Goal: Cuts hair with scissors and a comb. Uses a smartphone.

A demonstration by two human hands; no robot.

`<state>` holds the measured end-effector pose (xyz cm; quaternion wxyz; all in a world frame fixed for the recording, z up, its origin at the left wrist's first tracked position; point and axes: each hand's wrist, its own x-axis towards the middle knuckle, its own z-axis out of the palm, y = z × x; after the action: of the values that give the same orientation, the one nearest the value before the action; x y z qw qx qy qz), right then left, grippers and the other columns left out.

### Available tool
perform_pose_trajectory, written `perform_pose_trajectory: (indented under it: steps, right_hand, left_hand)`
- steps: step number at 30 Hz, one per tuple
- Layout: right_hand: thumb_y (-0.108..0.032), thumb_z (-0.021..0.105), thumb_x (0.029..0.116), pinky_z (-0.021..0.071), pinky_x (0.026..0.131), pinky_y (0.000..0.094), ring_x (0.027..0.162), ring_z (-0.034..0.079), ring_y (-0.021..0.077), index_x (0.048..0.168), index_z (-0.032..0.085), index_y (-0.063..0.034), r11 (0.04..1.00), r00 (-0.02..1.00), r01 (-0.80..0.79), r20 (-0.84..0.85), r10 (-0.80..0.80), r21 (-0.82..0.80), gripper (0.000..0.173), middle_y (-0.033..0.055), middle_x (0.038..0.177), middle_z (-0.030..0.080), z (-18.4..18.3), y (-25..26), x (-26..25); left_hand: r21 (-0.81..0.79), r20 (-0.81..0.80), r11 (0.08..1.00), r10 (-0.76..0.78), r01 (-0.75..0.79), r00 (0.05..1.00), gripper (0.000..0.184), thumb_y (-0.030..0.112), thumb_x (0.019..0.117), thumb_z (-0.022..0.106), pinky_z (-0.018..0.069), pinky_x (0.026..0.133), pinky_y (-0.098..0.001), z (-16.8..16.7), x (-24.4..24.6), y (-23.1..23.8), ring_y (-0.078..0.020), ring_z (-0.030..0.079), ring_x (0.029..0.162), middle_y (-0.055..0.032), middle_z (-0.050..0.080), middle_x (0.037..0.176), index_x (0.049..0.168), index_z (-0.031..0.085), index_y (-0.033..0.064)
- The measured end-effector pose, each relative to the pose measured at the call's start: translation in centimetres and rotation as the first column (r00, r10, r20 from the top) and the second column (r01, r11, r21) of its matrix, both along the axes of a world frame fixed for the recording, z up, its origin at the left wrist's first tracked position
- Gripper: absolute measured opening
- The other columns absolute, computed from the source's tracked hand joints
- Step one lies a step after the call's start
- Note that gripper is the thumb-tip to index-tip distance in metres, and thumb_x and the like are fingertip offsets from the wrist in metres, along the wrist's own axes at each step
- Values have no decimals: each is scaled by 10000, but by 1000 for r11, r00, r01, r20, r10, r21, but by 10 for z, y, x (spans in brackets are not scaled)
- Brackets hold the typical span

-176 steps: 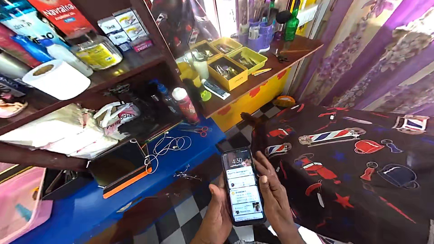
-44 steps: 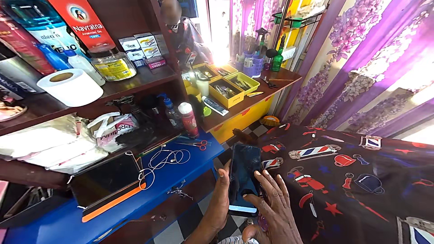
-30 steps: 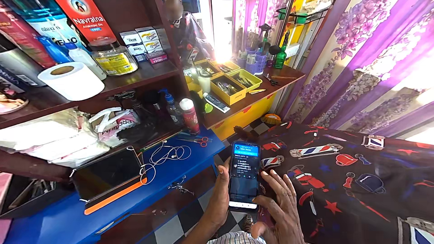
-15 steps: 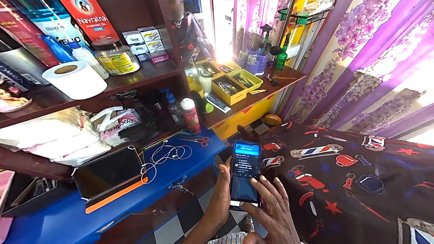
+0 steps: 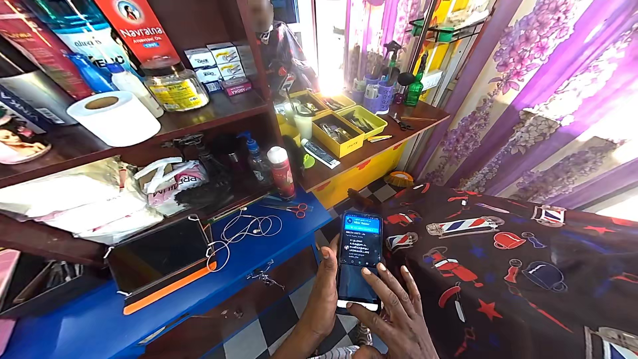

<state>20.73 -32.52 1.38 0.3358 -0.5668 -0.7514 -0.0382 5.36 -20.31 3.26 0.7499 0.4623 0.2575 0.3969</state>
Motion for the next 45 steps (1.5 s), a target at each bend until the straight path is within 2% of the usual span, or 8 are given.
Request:
perform_pose_trajectory:
  steps: [10,14,16,21,27,33,40,45]
  right_hand:
    - [-860,464,834,148,1206,735,1520,316,362,1308,654,-449,1000,999,-4,-38,5,4,656,37,1615,425,1,1,5]
    - [-860,463,836,218,1210,700,1488,378,358,1336,652,-375,992,981,120,-160,-111,48,722,68,1564,488,8,9,26]
    - [-827,380,901,249,1212,669,1507,346,333,1361,632,-341,973,952,229,-214,-219,24,716,54,1574,468,23,18,44]
    - [-798,301,948,178,1247,643,1562,237,301,1427,588,-324,939,941,337,-49,-334,74,731,49,1635,385,55,38,61]
    - [-817,330,926,178,1245,646,1557,253,294,1451,560,-334,957,960,280,-30,-279,75,749,37,1634,388,50,41,57]
    - [-851,374,883,186,1235,673,1528,315,331,1223,687,-322,988,978,141,-162,-130,58,703,43,1568,485,32,26,42]
    - [-886,396,836,191,1216,703,1498,361,366,1143,723,-351,998,988,51,-148,-44,38,698,70,1553,502,5,8,28]
    - [-884,381,846,157,1217,722,1522,317,357,1270,684,-426,999,994,-41,-105,39,-16,693,50,1616,424,8,8,19]
  left_hand:
    - [-27,-7,1000,7,-7,1000,945,784,935,331,442,1123,-510,-5,1,2,-301,504,1371,-155,493,1508,1606,273,122]
    - [9,-6,1000,-19,19,1000,984,793,936,310,432,1136,-522,-3,1,4,-305,479,1392,-169,456,1535,1609,232,79]
    - [42,0,998,-47,47,999,1010,799,932,299,423,1144,-527,-2,0,3,-313,464,1404,-180,429,1552,1609,211,55]
    - [131,-50,990,-48,54,998,1062,818,918,291,343,1206,-500,-2,-2,-1,-276,366,1477,-165,340,1616,1612,191,21]
    - [146,-41,987,-59,65,997,1044,805,927,291,360,1198,-477,-3,-2,-3,-263,392,1461,-159,371,1597,1604,212,14]
    - [29,-64,999,-17,19,998,1016,825,912,296,384,1173,-514,-3,1,2,-272,431,1434,-135,421,1573,1607,257,85]
    - [-20,-31,1000,0,-1,1000,898,791,941,292,437,1127,-523,-1,1,5,-291,494,1383,-128,487,1521,1600,318,181]
    - [2,-41,1000,17,-17,999,905,806,931,288,412,1147,-512,-2,4,5,-271,464,1408,-103,468,1542,1602,315,198]
